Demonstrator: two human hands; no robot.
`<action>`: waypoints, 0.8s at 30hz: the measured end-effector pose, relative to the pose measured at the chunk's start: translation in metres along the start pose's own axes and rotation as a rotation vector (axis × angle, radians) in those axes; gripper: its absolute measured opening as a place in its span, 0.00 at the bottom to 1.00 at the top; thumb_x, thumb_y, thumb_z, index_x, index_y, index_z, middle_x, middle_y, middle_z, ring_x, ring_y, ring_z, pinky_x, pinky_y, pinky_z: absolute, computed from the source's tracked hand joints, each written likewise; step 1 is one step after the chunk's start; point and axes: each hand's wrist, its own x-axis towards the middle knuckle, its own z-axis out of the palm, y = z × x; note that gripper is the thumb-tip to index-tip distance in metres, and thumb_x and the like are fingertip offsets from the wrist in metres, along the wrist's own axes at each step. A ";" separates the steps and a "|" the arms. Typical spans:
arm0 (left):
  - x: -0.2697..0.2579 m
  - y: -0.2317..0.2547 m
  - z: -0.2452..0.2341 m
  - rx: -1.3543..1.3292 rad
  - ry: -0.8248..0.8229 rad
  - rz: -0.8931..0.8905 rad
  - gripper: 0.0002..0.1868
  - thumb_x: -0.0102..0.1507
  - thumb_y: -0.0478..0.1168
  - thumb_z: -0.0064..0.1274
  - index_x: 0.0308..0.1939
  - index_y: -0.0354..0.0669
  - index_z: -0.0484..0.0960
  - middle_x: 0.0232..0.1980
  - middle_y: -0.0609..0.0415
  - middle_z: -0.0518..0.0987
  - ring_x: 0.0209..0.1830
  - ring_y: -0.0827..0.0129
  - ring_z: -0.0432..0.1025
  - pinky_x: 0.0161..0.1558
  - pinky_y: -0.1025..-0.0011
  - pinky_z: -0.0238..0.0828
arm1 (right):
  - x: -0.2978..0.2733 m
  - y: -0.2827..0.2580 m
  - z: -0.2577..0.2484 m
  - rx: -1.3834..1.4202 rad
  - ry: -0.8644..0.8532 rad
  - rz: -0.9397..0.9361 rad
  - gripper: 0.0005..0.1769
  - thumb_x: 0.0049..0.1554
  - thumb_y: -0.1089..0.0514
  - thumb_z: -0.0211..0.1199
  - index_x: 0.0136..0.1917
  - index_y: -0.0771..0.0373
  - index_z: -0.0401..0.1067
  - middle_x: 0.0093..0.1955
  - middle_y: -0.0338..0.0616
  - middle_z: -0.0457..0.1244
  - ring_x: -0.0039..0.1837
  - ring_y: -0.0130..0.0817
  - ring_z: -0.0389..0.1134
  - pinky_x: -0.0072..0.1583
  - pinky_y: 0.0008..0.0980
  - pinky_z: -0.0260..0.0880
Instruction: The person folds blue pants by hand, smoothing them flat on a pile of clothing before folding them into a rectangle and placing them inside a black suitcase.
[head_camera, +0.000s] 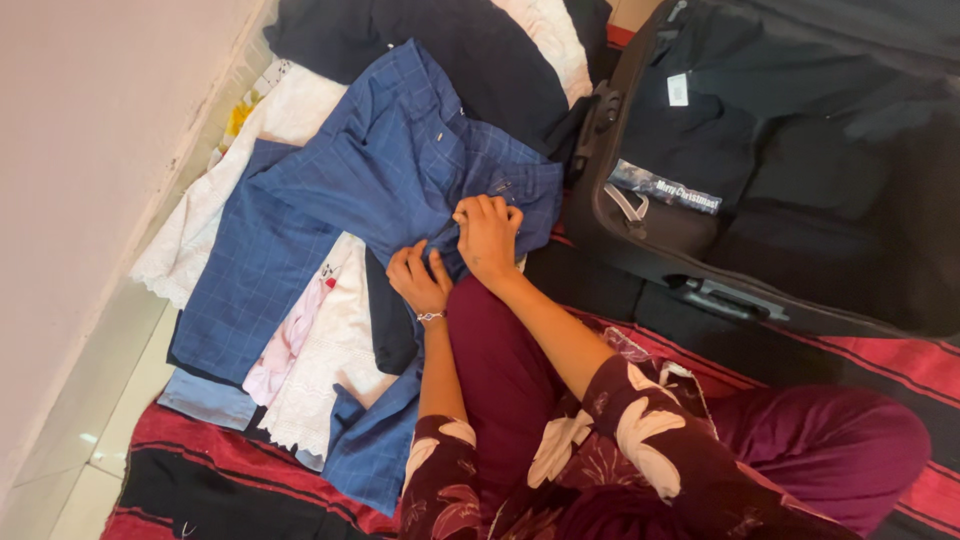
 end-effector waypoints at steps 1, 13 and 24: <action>0.003 0.003 -0.003 0.023 0.001 0.022 0.15 0.67 0.47 0.58 0.53 0.42 0.84 0.54 0.47 0.75 0.57 0.50 0.68 0.57 0.52 0.65 | 0.000 0.001 -0.001 0.008 0.005 -0.015 0.01 0.59 0.59 0.63 0.46 0.55 0.74 0.46 0.35 0.65 0.55 0.40 0.63 0.60 0.47 0.52; -0.001 0.002 0.001 0.141 -0.096 -0.015 0.13 0.65 0.47 0.59 0.54 0.61 0.86 0.56 0.57 0.76 0.59 0.55 0.68 0.54 0.54 0.64 | -0.001 -0.004 -0.014 0.159 -0.063 -0.104 0.02 0.58 0.60 0.64 0.46 0.56 0.73 0.46 0.37 0.65 0.56 0.41 0.63 0.60 0.44 0.55; 0.002 0.005 -0.001 0.112 -0.104 -0.023 0.12 0.62 0.42 0.59 0.50 0.54 0.84 0.55 0.52 0.75 0.59 0.52 0.68 0.53 0.53 0.63 | -0.002 -0.003 -0.009 0.054 -0.046 -0.084 0.02 0.58 0.60 0.63 0.46 0.56 0.72 0.47 0.37 0.64 0.56 0.40 0.63 0.59 0.44 0.55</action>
